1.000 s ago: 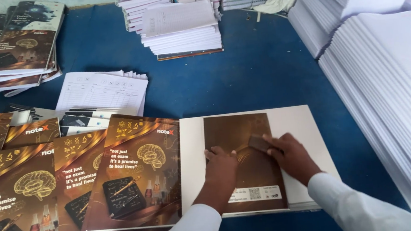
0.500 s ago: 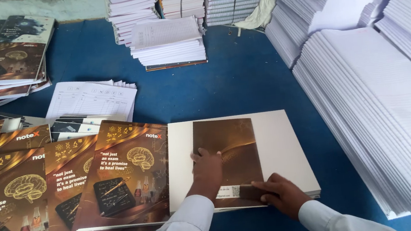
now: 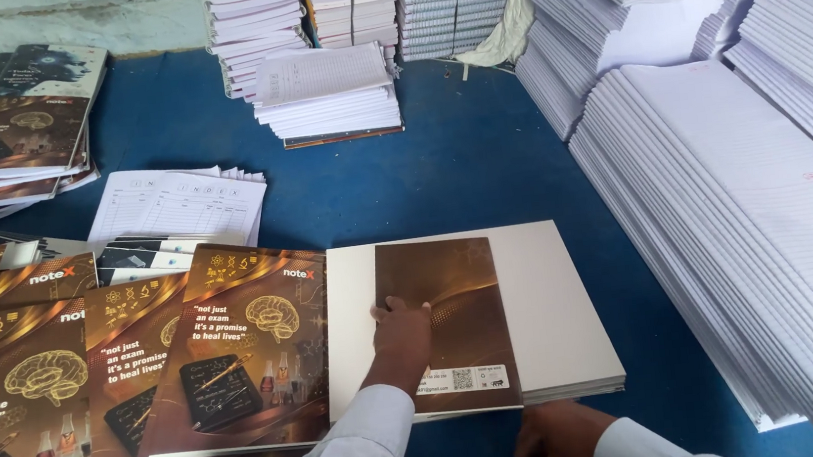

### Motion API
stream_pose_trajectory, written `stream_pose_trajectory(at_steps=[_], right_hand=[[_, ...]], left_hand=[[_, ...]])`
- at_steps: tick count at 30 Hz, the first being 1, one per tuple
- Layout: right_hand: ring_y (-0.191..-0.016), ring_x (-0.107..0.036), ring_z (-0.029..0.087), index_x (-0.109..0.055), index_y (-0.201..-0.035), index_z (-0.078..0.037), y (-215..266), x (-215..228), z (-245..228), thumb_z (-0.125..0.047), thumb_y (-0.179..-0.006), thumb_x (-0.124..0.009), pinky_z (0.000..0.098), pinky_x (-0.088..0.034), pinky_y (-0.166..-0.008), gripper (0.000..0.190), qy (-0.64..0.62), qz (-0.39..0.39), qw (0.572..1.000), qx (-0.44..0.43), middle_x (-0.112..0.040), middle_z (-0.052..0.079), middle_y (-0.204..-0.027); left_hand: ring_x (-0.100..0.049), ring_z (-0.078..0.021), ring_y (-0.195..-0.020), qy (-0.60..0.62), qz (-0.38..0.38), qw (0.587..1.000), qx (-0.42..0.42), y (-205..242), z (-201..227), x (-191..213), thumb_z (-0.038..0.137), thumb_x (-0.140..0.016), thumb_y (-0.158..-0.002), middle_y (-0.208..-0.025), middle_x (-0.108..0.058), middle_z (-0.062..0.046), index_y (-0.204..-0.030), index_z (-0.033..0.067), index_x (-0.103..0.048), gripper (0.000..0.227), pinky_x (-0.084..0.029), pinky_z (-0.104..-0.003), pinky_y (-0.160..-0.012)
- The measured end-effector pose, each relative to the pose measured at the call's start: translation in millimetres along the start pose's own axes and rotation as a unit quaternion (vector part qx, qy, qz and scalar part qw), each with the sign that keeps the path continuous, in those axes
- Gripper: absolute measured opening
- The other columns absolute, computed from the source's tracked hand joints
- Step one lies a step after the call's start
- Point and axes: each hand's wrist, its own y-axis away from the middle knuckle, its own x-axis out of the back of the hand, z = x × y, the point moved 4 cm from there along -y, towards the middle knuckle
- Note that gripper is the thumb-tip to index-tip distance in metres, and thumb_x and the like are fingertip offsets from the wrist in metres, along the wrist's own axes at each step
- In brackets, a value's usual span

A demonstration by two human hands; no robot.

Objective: The person inserts a brown cover sheet into a stack of white paper, folds it over the edges, and presses it flat to form a notebook. This process is repeated multiple times with identical materials on a blue work surface.

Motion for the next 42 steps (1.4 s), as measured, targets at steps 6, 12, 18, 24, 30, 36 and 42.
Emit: stream_pose_trajectory(at_steps=[6, 12, 18, 24, 30, 36, 42], right_hand=[[-0.094, -0.072, 0.020, -0.078, -0.115, -0.016, -11, 53, 21, -0.032, -0.087, -0.078, 0.0373, -0.061, -0.085, 0.032, -0.119, 0.181, 0.973, -0.074, -0.078, 0.006, -0.110], [-0.090, -0.075, 0.022, -0.072, -0.122, -0.008, -28, 129, 50, -0.025, -0.092, -0.073, 0.0349, -0.062, -0.076, 0.034, -0.046, 0.334, 0.931, -0.137, -0.078, 0.013, -0.110], [-0.094, -0.078, 0.028, -0.067, -0.128, -0.007, -42, 124, 37, -0.030, -0.096, -0.068, 0.0390, -0.065, -0.078, 0.039, -0.037, 0.307, 0.924, -0.224, -0.074, 0.016, -0.114], [-0.098, -0.074, 0.029, -0.051, -0.139, -0.004, -48, 91, 37, -0.035, -0.096, -0.066, 0.0408, -0.062, -0.081, 0.055, -0.277, 0.329, 0.879, -0.208, -0.072, 0.021, -0.117], [-0.090, -0.070, 0.027, -0.063, -0.128, 0.004, -52, 68, 43, -0.030, -0.098, -0.058, 0.0396, -0.058, -0.083, 0.045, -0.450, 0.342, 0.819, -0.094, -0.072, 0.020, -0.105], [-0.082, -0.072, 0.026, -0.065, -0.122, 0.004, -49, 72, 30, -0.024, -0.098, -0.058, 0.0390, -0.059, -0.078, 0.037, -0.504, 0.353, 0.787, -0.047, -0.073, 0.019, -0.097], [-0.083, -0.069, 0.023, -0.068, -0.121, 0.001, -40, 79, -10, -0.030, -0.097, -0.058, 0.0379, -0.058, -0.079, 0.040, -0.576, 0.303, 0.757, 0.052, -0.073, 0.014, -0.099]], left_hand=[[-0.025, -0.0591, -0.145, -0.023, 0.001, 1.000, -0.011, 3, 0, 3, 0.018, -0.059, -0.100, -0.161, -0.021, -0.030, -0.152, 0.0283, -0.046, 0.054, -0.049, -0.049, -0.108], [-0.029, -0.0605, -0.143, -0.010, 0.035, 0.999, -0.029, 8, 1, 4, 0.022, -0.053, -0.106, -0.157, -0.028, -0.031, -0.147, 0.0240, -0.053, 0.041, -0.050, -0.049, -0.107], [-0.034, -0.0582, -0.142, 0.005, 0.068, 0.997, -0.039, 11, -2, 6, 0.021, -0.053, -0.105, -0.157, -0.031, -0.032, -0.144, 0.0248, -0.056, 0.039, -0.050, -0.048, -0.107], [-0.034, -0.0572, -0.140, 0.010, 0.046, 0.998, -0.044, 15, -4, 9, 0.017, -0.073, -0.090, -0.155, -0.032, -0.030, -0.146, 0.0264, -0.052, 0.061, -0.049, -0.047, -0.107], [-0.050, -0.0511, -0.132, 0.040, 0.074, 0.994, -0.074, 38, 2, 19, 0.013, -0.074, -0.087, -0.143, -0.051, -0.027, -0.141, 0.0125, -0.059, 0.056, -0.051, -0.049, -0.107], [-0.032, -0.0453, -0.147, 0.171, -0.026, 0.984, -0.050, 88, 37, 58, 0.045, -0.087, -0.078, -0.155, -0.035, -0.028, -0.155, 0.0023, -0.028, 0.106, -0.033, -0.049, -0.120], [-0.028, -0.0570, -0.143, 0.123, 0.018, 0.992, -0.012, 126, 62, 87, 0.030, -0.076, -0.089, -0.157, -0.019, -0.041, -0.161, 0.0042, -0.002, 0.106, -0.044, -0.053, -0.109]])
